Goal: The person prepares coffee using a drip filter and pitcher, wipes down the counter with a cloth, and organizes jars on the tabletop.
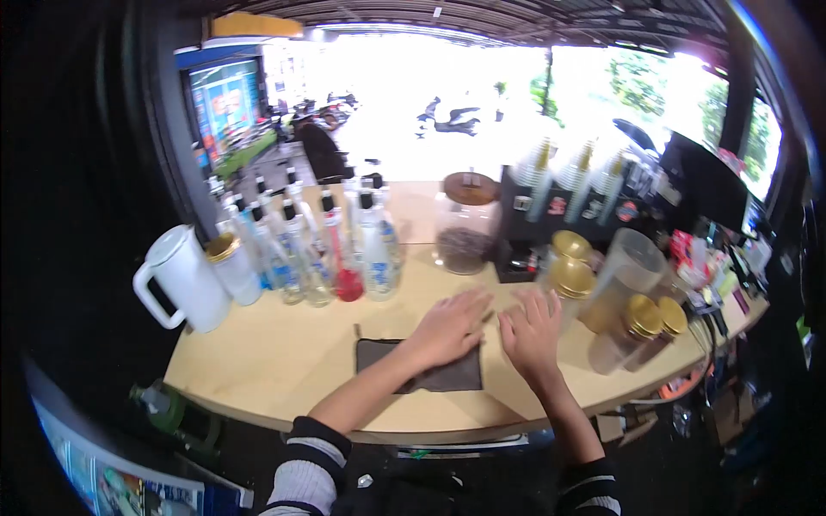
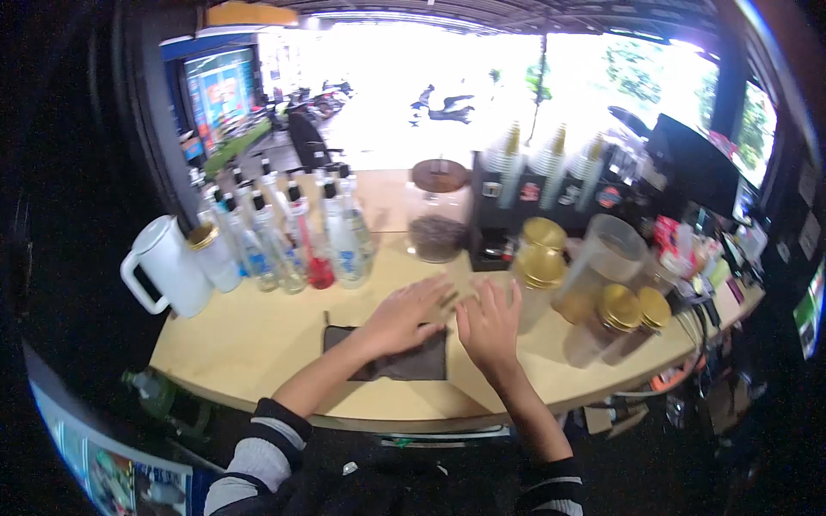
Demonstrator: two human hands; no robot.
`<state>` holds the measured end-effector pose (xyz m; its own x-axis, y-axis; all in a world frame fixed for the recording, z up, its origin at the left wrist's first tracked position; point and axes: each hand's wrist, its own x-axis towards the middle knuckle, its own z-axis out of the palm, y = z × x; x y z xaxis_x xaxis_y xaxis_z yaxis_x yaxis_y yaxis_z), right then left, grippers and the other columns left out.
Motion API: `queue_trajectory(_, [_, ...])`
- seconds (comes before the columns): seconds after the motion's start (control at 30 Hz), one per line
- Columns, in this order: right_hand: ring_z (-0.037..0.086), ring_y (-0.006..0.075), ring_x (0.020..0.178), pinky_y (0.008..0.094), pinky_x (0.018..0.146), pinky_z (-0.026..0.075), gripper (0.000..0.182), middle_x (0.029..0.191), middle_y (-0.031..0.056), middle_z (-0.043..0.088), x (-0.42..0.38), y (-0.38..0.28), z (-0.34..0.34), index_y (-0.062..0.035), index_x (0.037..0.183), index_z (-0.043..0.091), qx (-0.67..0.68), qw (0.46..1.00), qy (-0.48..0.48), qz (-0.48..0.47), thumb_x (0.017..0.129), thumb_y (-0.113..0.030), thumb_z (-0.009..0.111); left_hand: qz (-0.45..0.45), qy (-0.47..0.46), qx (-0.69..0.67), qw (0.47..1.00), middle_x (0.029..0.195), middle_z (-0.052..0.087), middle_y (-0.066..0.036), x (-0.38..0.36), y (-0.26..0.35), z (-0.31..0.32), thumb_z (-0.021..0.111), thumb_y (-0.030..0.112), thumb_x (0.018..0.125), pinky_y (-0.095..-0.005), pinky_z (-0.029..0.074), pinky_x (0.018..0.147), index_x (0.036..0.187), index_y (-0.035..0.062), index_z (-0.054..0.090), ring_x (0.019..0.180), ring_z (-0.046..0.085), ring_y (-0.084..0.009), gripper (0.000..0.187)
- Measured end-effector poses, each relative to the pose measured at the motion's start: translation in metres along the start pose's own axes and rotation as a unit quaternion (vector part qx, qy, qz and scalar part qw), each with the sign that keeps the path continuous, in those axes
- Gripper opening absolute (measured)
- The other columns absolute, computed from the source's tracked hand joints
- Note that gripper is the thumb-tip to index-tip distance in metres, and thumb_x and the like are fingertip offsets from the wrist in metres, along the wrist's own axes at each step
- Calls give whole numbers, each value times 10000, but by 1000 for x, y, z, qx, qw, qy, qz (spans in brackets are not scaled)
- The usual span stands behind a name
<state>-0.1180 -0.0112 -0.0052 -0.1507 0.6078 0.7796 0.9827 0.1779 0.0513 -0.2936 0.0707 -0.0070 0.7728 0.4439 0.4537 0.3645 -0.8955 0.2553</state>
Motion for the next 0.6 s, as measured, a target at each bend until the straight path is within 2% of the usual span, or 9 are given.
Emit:
queue_trajectory(0.03, [523,290,1118,543,1011,315,245,1147,104,573,5,-18,5,-74,996,632,17,1000,2,-12,786,-195,670,-11,20,5,1000,1413,410,-170,-23,5,-17,660,239,819,-436,374,1046,1356,78,427,1259,445,-347,607])
queue_trajectory(0.1, [587,279,871,449,835,427,84,890,79,605,16,-57,14,-73,812,614,188,980,-57,-18,780,-134,663,-39,40,19,998,1388,446,-162,-67,10,-48,666,234,812,-434,398,1024,1327,75,458,1226,482,-343,577])
queue_trajectory(0.13, [587,279,871,449,835,427,84,890,79,605,22,-78,21,-73,812,614,203,977,-58,-27,780,-134,663,-54,66,-11,996,1343,490,-156,-89,7,-60,673,221,811,-426,415,1001,1290,68,488,1195,511,-331,536])
queue_trajectory(0.2, [573,274,731,397,703,434,108,770,70,580,32,-123,33,-66,777,596,308,949,-34,-56,774,-143,672,-82,93,-34,992,1299,533,-151,-128,-11,-81,679,208,810,-418,432,978,1254,62,517,1165,541,-320,495])
queue_trajectory(0.27, [579,271,744,388,699,443,135,774,69,574,40,-176,66,-64,756,585,356,927,-69,-101,783,-161,675,-180,286,-71,938,1201,592,-136,-178,-55,-102,688,165,814,-395,451,939,1197,48,550,1094,585,-287,424])
queue_trajectory(0.33, [603,264,764,369,676,449,141,822,65,613,47,-207,82,-50,798,606,367,901,-186,-139,790,-156,698,-227,357,-55,904,1200,555,-156,-203,-99,-124,672,111,817,-398,422,975,1235,26,514,1126,543,-311,454])
queue_trajectory(0.4, [607,260,783,372,674,458,140,858,66,607,55,-240,94,-54,824,605,357,898,-206,-156,823,-179,669,-253,440,31,861,1227,510,-198,-217,-144,-148,669,125,825,-407,389,1008,1250,-15,474,1175,491,-344,488])
queue_trajectory(0.5, [609,260,790,375,683,469,133,901,64,609,64,-278,110,-66,824,609,406,878,-189,-172,823,-186,664,-215,435,144,863,1311,426,-236,-239,-221,-183,656,133,838,-421,340,1051,1271,-54,426,1239,418,-379,525])
queue_trajectory(0.6, [617,268,820,372,700,482,157,942,74,615,64,-302,125,-92,867,623,403,871,-206,-190,802,-218,690,-271,415,171,851,1389,349,-235,-239,-264,-207,623,180,871,-461,305,1076,1331,-52,368,1284,371,-395,575])
